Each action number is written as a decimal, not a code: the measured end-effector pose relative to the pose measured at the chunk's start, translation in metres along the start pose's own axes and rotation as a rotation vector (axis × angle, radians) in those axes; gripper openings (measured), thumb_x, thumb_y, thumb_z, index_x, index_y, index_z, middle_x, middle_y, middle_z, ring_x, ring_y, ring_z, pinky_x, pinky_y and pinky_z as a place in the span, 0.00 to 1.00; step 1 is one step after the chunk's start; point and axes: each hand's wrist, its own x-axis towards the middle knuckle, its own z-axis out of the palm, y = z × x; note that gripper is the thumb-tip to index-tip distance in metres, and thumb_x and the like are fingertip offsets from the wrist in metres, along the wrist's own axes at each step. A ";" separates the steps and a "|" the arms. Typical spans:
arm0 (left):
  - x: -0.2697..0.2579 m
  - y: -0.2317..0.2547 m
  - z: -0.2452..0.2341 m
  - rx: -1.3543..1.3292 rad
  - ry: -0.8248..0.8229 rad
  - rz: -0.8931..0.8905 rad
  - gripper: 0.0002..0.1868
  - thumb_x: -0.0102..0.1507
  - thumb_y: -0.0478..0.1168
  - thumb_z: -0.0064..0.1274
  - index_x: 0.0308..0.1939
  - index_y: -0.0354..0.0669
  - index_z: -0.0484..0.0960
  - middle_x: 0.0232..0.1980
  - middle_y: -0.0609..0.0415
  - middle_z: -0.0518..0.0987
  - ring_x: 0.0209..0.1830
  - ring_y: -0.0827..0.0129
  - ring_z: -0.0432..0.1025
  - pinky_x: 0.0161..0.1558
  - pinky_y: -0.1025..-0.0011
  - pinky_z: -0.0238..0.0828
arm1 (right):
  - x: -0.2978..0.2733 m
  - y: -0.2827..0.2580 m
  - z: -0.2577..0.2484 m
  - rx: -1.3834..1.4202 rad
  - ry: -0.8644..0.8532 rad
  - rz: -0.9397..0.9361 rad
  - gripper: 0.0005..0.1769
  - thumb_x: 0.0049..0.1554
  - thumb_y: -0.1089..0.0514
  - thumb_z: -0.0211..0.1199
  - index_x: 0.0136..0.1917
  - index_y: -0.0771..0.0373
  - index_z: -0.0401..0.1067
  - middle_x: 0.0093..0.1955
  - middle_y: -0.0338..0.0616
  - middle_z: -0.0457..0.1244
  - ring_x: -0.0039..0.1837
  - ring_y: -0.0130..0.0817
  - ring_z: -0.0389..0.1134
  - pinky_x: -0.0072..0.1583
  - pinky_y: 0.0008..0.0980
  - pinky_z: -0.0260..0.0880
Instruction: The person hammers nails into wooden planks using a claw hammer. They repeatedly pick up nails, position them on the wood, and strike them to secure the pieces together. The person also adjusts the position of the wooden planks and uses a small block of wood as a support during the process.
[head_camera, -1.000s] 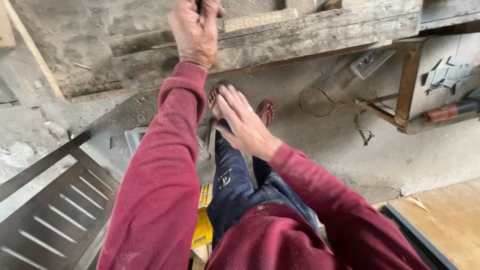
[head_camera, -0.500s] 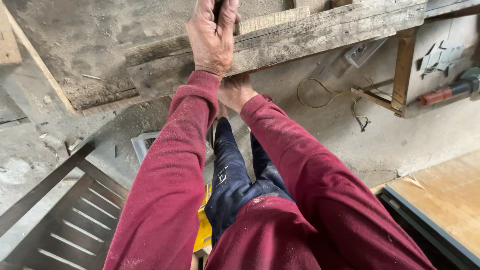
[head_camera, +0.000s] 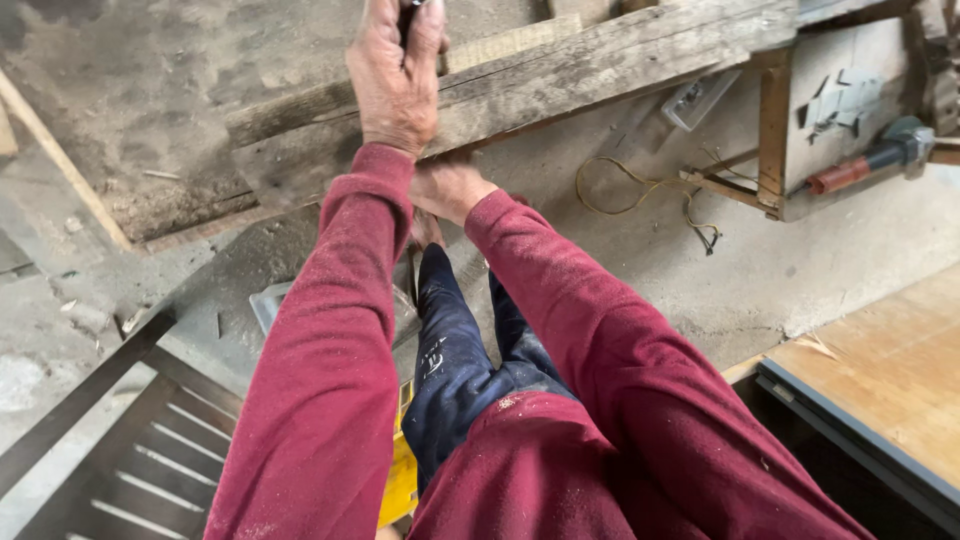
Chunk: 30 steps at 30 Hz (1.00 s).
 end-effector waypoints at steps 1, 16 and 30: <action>0.000 0.000 0.000 0.006 -0.002 0.033 0.09 0.78 0.48 0.48 0.52 0.49 0.77 0.36 0.61 0.78 0.34 0.79 0.77 0.37 0.76 0.81 | -0.007 -0.002 -0.012 0.147 -0.120 0.121 0.15 0.65 0.51 0.54 0.45 0.63 0.73 0.36 0.47 0.67 0.39 0.41 0.72 0.48 0.45 0.74; 0.001 0.042 -0.004 0.788 -0.506 0.126 0.19 0.75 0.53 0.49 0.55 0.40 0.76 0.32 0.52 0.77 0.27 0.71 0.71 0.27 0.69 0.71 | -0.129 0.140 -0.091 -0.127 0.631 0.054 0.53 0.51 0.38 0.77 0.71 0.80 0.59 0.67 0.70 0.58 0.68 0.63 0.60 0.68 0.67 0.47; -0.007 0.066 0.063 1.250 -0.692 0.205 0.49 0.54 0.67 0.69 0.64 0.35 0.71 0.31 0.49 0.80 0.24 0.62 0.79 0.22 0.65 0.75 | -0.084 0.167 -0.073 0.176 0.311 0.141 0.56 0.54 0.34 0.75 0.77 0.72 0.53 0.73 0.65 0.55 0.70 0.56 0.60 0.74 0.53 0.59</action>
